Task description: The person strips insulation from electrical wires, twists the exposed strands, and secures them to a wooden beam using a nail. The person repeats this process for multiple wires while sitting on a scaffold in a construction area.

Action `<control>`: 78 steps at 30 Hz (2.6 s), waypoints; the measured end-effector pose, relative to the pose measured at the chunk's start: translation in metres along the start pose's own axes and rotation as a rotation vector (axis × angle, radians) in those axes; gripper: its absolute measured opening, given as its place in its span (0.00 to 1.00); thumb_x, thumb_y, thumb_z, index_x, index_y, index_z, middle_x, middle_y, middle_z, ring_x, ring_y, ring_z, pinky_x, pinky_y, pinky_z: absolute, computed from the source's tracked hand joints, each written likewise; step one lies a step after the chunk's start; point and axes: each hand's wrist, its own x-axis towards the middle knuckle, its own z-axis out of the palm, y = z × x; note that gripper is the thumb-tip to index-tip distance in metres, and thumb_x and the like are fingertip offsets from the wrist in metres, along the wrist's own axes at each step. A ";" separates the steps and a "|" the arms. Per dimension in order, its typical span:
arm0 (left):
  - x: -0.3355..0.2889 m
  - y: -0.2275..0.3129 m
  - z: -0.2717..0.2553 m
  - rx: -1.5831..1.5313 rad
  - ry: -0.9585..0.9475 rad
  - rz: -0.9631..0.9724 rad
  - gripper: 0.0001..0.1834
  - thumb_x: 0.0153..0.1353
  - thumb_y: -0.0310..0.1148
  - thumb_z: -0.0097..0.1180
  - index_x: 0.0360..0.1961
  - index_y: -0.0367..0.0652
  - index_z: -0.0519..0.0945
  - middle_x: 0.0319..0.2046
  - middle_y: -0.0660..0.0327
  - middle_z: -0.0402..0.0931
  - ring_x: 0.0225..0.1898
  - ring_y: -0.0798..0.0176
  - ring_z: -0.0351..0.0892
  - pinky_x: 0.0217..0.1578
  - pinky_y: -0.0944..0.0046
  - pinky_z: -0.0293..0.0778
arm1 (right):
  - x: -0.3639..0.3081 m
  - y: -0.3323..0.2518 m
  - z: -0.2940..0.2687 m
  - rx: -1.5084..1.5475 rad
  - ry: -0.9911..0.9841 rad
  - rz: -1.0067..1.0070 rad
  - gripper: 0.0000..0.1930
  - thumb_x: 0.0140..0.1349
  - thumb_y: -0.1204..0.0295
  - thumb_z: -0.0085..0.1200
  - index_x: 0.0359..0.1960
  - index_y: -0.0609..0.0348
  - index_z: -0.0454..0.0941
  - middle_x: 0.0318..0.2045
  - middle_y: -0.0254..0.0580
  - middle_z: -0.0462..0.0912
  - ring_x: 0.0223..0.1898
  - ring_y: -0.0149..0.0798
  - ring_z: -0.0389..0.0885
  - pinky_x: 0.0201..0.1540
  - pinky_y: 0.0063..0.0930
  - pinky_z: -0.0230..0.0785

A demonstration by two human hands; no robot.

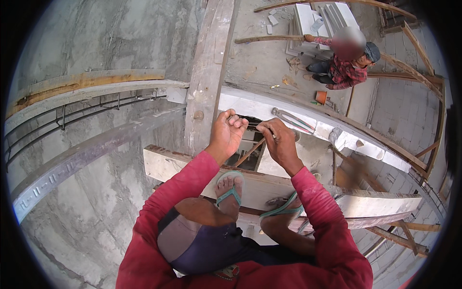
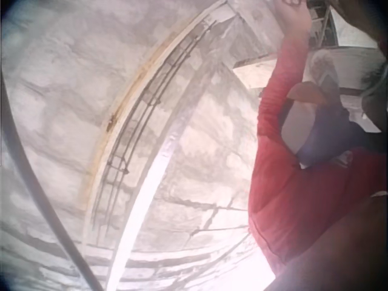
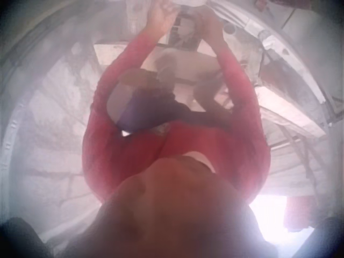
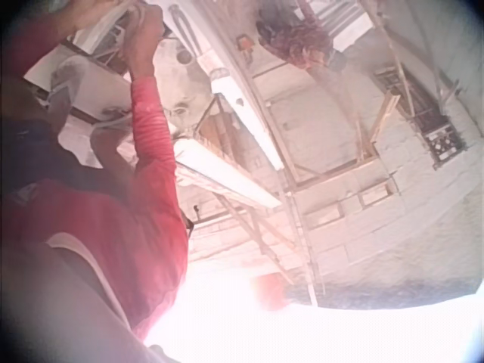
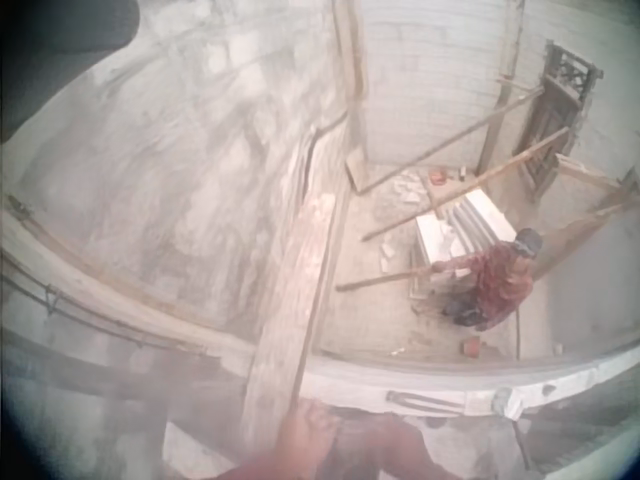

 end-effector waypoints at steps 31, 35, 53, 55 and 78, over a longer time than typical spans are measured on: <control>-0.031 0.001 0.008 1.161 -0.188 0.338 0.15 0.77 0.39 0.62 0.52 0.37 0.84 0.33 0.71 0.78 0.36 0.78 0.73 0.39 0.73 0.70 | 0.030 0.006 -0.005 0.214 -0.211 0.109 0.15 0.71 0.70 0.66 0.58 0.55 0.86 0.38 0.36 0.87 0.42 0.36 0.84 0.51 0.31 0.77; -0.030 0.004 0.008 1.256 -0.186 0.353 0.15 0.77 0.38 0.61 0.51 0.35 0.84 0.34 0.69 0.81 0.37 0.77 0.76 0.40 0.71 0.73 | 0.046 0.010 -0.018 -0.005 -0.293 -0.080 0.09 0.69 0.70 0.66 0.47 0.57 0.88 0.40 0.43 0.89 0.40 0.49 0.87 0.47 0.40 0.78; -0.026 0.014 0.000 1.294 -0.227 0.330 0.14 0.77 0.36 0.62 0.51 0.34 0.84 0.41 0.64 0.85 0.44 0.75 0.81 0.47 0.69 0.77 | 0.047 0.011 -0.014 -0.185 -0.368 -0.221 0.12 0.69 0.69 0.65 0.52 0.55 0.86 0.43 0.42 0.87 0.47 0.52 0.82 0.51 0.44 0.78; -0.025 0.016 0.001 1.289 -0.215 0.320 0.14 0.77 0.36 0.62 0.51 0.34 0.84 0.41 0.63 0.85 0.44 0.74 0.81 0.48 0.69 0.77 | 0.049 0.017 -0.014 -0.170 -0.360 -0.266 0.10 0.70 0.69 0.64 0.49 0.57 0.87 0.42 0.42 0.86 0.46 0.51 0.82 0.51 0.43 0.77; -0.040 0.020 0.025 0.800 0.096 0.104 0.19 0.70 0.41 0.69 0.54 0.38 0.88 0.49 0.63 0.84 0.57 0.69 0.76 0.62 0.65 0.66 | 0.042 0.020 0.036 -0.060 -0.096 -0.200 0.16 0.66 0.70 0.70 0.53 0.55 0.83 0.52 0.47 0.88 0.58 0.53 0.87 0.57 0.45 0.82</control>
